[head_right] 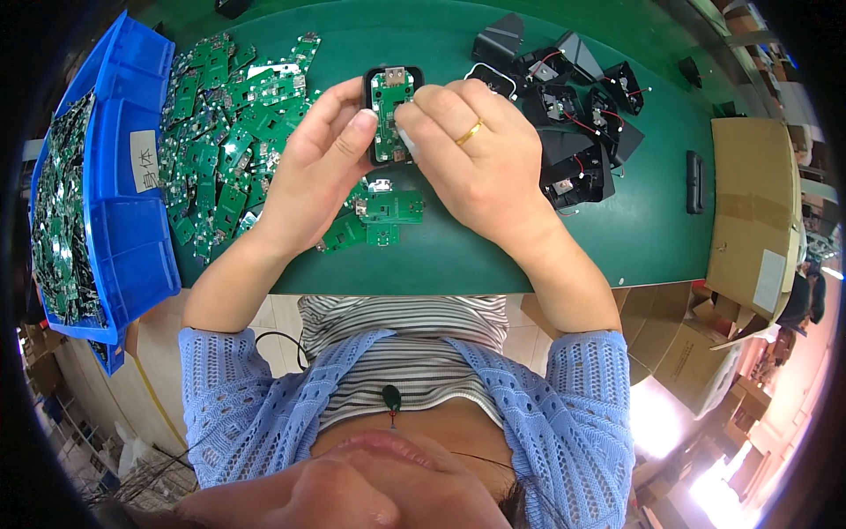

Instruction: The person assembles printed circuit boards into plastic housings by hand, integrating electronic components into the housings.

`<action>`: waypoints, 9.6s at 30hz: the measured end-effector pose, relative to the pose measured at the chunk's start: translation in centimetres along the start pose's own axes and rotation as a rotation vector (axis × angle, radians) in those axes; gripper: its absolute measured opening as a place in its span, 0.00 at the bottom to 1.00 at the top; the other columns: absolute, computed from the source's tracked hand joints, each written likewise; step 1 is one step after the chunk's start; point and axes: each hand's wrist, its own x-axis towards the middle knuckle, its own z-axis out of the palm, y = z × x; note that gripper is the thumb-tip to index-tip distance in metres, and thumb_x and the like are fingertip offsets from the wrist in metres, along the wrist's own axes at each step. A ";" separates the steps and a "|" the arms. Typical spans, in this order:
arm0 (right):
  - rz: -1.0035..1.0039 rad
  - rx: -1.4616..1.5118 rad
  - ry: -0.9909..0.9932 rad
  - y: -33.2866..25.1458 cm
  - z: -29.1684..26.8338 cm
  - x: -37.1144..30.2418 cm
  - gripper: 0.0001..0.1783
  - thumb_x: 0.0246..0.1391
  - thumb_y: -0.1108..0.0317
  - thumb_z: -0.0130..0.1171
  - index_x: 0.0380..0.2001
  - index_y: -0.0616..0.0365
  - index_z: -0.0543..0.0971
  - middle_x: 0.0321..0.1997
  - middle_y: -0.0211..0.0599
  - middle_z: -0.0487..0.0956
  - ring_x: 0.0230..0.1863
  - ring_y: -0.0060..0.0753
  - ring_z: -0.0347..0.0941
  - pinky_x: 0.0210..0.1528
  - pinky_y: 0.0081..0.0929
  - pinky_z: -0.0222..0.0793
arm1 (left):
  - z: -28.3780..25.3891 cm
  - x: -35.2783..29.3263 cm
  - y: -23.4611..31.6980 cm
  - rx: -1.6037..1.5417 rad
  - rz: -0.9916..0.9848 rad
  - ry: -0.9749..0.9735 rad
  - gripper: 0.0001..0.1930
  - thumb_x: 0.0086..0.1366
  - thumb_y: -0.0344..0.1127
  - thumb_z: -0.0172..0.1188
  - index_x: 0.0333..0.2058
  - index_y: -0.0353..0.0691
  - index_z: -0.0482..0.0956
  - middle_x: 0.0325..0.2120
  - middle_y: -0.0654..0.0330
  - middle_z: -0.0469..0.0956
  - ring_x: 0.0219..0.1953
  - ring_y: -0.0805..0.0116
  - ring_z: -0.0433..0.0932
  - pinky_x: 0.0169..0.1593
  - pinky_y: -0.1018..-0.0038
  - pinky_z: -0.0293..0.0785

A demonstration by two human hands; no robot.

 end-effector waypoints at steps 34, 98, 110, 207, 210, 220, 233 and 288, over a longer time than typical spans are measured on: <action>0.475 -0.621 -0.001 21.3 -10.4 -1.5 0.33 0.36 0.82 0.47 0.52 0.50 0.66 0.52 0.48 0.65 0.53 0.52 0.62 0.53 0.36 0.62 | -11.5 21.3 4.0 1.093 -0.137 0.337 0.20 0.56 0.44 0.57 0.37 0.29 0.76 0.17 0.64 0.69 0.18 0.74 0.66 0.24 0.74 0.63; 0.294 0.247 -0.776 13.4 13.9 9.9 0.30 0.43 0.85 0.40 0.51 0.47 0.67 0.52 0.31 0.69 0.46 0.40 0.70 0.47 0.33 0.67 | -10.1 15.8 8.7 2.348 -0.096 -0.070 0.26 0.54 0.30 0.54 0.52 0.63 0.69 0.41 0.55 0.73 0.44 0.56 0.73 0.44 0.65 0.73; 0.115 -0.125 -0.893 7.6 5.9 11.4 0.13 0.47 0.71 0.52 0.39 0.54 0.73 0.41 0.34 0.74 0.46 0.42 0.69 0.42 0.39 0.69 | -12.2 12.2 11.5 1.104 0.153 0.373 0.15 0.54 0.32 0.53 0.41 0.32 0.74 0.33 0.47 0.76 0.34 0.59 0.79 0.39 0.69 0.76; 0.328 0.418 -0.143 -0.8 -2.3 -1.0 0.13 0.34 0.81 0.60 0.29 0.61 0.74 0.29 0.38 0.71 0.30 0.37 0.69 0.31 0.28 0.65 | 0.8 -0.7 0.8 0.180 -0.034 0.065 0.15 0.56 0.24 0.54 0.43 0.38 0.69 0.37 0.60 0.71 0.22 0.80 0.74 0.21 0.86 0.69; 0.262 0.367 -0.136 -0.8 -2.2 -0.8 0.13 0.34 0.81 0.61 0.29 0.61 0.74 0.29 0.38 0.71 0.29 0.36 0.69 0.30 0.28 0.65 | 1.1 -0.9 0.6 0.443 0.195 0.137 0.20 0.53 0.23 0.55 0.47 0.40 0.67 0.38 0.60 0.69 0.20 0.83 0.68 0.22 0.87 0.64; 0.173 0.278 -0.096 -0.6 -1.7 -1.1 0.15 0.32 0.81 0.62 0.29 0.61 0.74 0.30 0.36 0.71 0.28 0.36 0.68 0.29 0.29 0.65 | 1.1 -1.3 0.2 0.557 0.198 0.125 0.22 0.56 0.20 0.52 0.51 0.39 0.66 0.35 0.65 0.71 0.25 0.85 0.68 0.24 0.87 0.67; -0.105 0.161 -0.147 0.0 -2.3 -0.7 0.19 0.25 0.73 0.56 0.29 0.65 0.76 0.33 0.37 0.73 0.30 0.36 0.69 0.29 0.26 0.68 | 1.0 -1.4 0.8 0.532 0.109 0.115 0.20 0.57 0.22 0.52 0.50 0.39 0.68 0.36 0.64 0.73 0.21 0.84 0.70 0.20 0.87 0.64; 1.212 1.335 -0.110 -2.6 -0.3 -1.3 0.12 0.56 0.62 0.54 0.37 0.55 0.66 0.28 0.24 0.69 0.23 0.10 0.60 0.22 0.10 0.55 | 1.7 -0.8 -1.1 0.906 0.667 0.168 0.20 0.57 0.26 0.51 0.50 0.40 0.68 0.40 0.53 0.69 0.32 0.58 0.75 0.32 0.69 0.73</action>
